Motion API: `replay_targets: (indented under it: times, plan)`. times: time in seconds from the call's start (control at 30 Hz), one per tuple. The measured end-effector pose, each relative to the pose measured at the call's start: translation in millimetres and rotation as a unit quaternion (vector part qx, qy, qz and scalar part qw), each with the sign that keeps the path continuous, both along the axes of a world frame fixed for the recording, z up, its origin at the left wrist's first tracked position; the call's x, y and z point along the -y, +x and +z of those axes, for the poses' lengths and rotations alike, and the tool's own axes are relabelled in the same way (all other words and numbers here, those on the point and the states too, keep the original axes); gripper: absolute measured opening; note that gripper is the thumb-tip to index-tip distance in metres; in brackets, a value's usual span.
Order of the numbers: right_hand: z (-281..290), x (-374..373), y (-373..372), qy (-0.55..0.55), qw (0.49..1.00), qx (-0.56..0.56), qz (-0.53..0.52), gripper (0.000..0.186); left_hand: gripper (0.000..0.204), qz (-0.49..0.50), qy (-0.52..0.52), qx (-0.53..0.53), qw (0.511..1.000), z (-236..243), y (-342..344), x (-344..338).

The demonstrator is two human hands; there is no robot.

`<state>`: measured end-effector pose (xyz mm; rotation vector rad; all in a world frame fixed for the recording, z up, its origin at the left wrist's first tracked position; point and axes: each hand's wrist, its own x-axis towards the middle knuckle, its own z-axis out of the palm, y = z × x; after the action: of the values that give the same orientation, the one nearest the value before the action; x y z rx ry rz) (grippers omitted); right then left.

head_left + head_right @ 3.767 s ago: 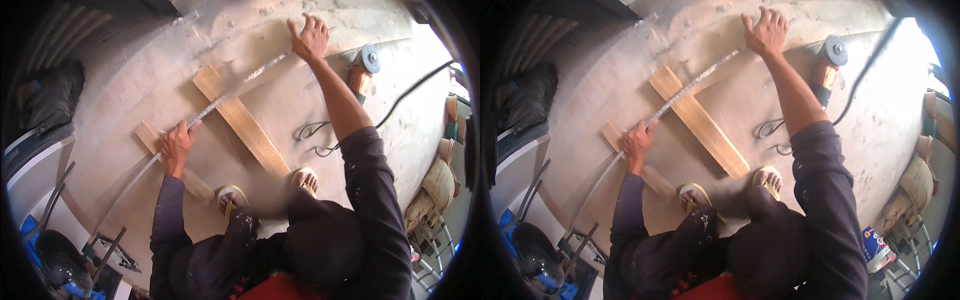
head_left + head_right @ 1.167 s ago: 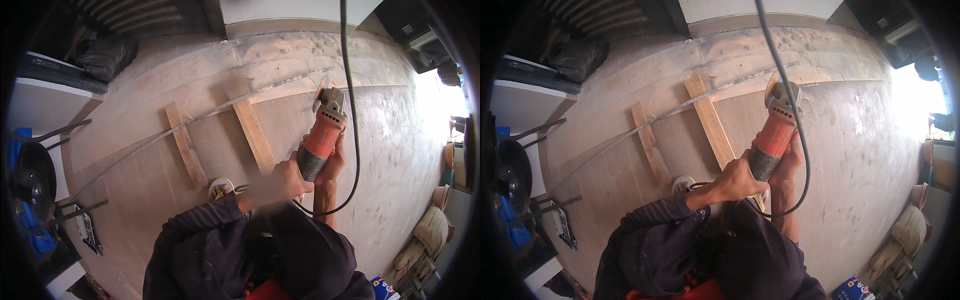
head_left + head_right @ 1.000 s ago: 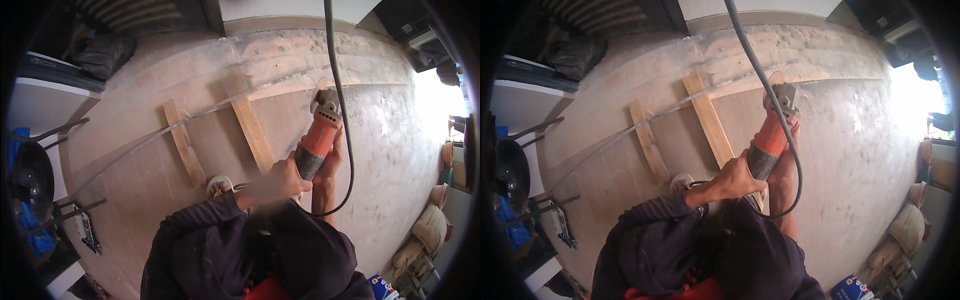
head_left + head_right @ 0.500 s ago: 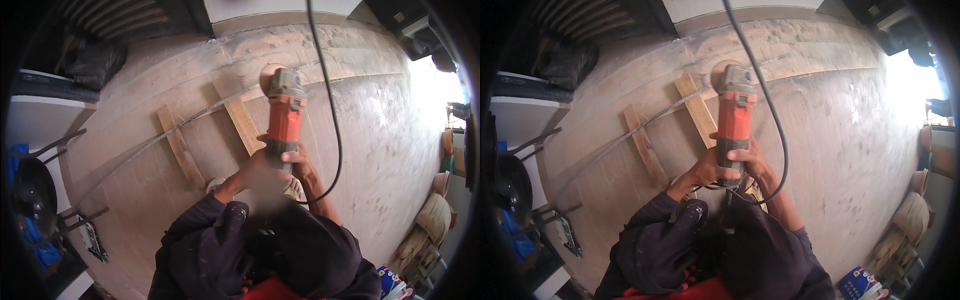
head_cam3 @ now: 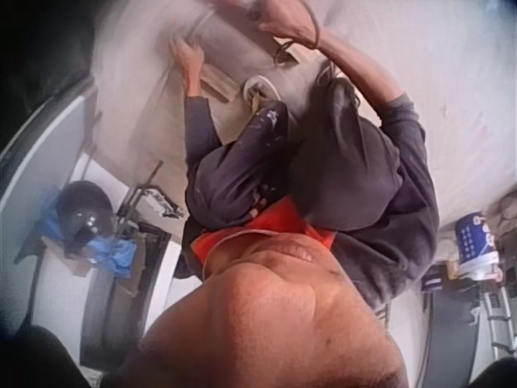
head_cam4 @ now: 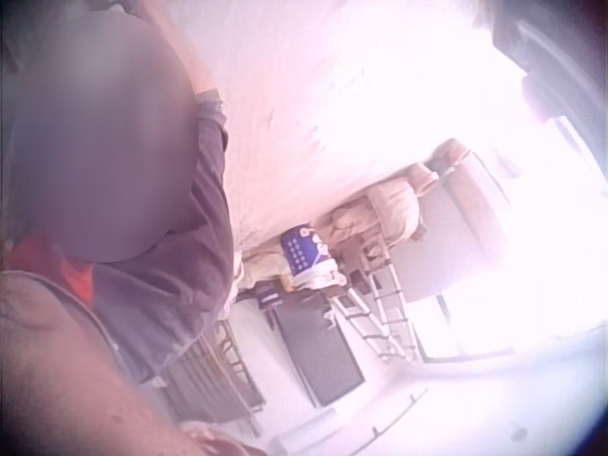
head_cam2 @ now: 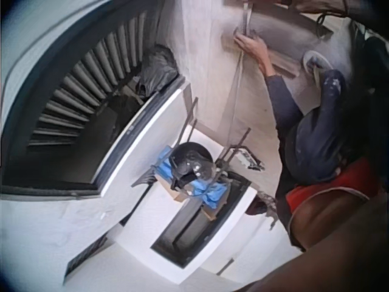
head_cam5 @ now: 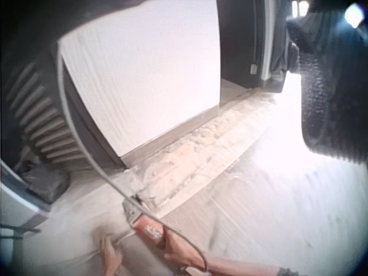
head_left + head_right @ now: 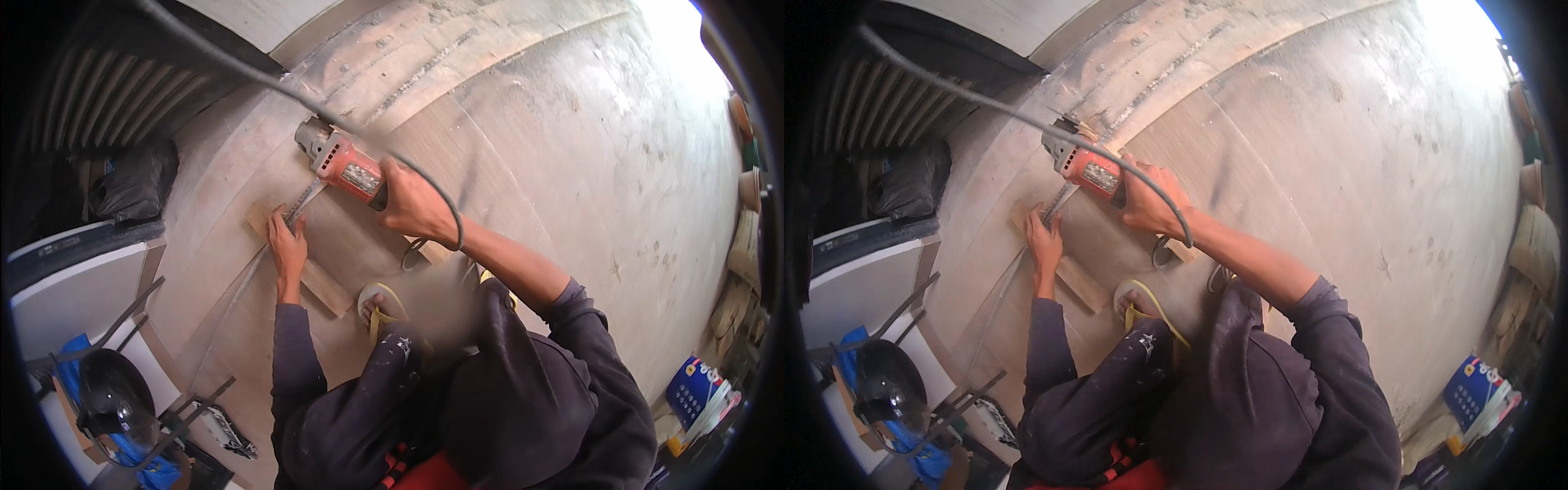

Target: The person uses an angle grinder to cut a metal rod placed on wooden supports. They repeatedly position the rod, cut it, and remove the cut pieces.

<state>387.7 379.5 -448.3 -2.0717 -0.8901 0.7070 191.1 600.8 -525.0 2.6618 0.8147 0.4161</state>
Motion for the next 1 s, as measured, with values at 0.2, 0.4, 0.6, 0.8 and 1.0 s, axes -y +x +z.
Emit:
replay_targets:
  times: [0.2, 0.4, 0.6, 0.8, 1.0]
  plan:
    - [-29, 1, -18, -0.016, 0.999, 0.048, 0.005, 0.06, 0.029, -0.04, -0.014, -0.065, 0.997, -23, 6, -18]
    - [-47, 1, -21, -0.038, 0.998, 0.041, -0.001, 0.061, 0.027, -0.064, -0.024, -0.119, 0.991, -20, 10, -39]
    - [-46, -1, -22, -0.031, 0.999, 0.028, -0.022, 0.057, 0.032, -0.08, -0.068, -0.133, 0.985, -17, 14, -50]
    - [-50, -5, -19, -0.008, 0.998, -0.005, -0.055, 0.048, 0.034, -0.083, -0.077, -0.139, 0.984, -18, 16, -51]
    - [-46, -6, -19, -0.015, 0.997, -0.009, -0.07, 0.043, 0.035, -0.095, -0.093, -0.109, 0.985, -20, 14, -52]
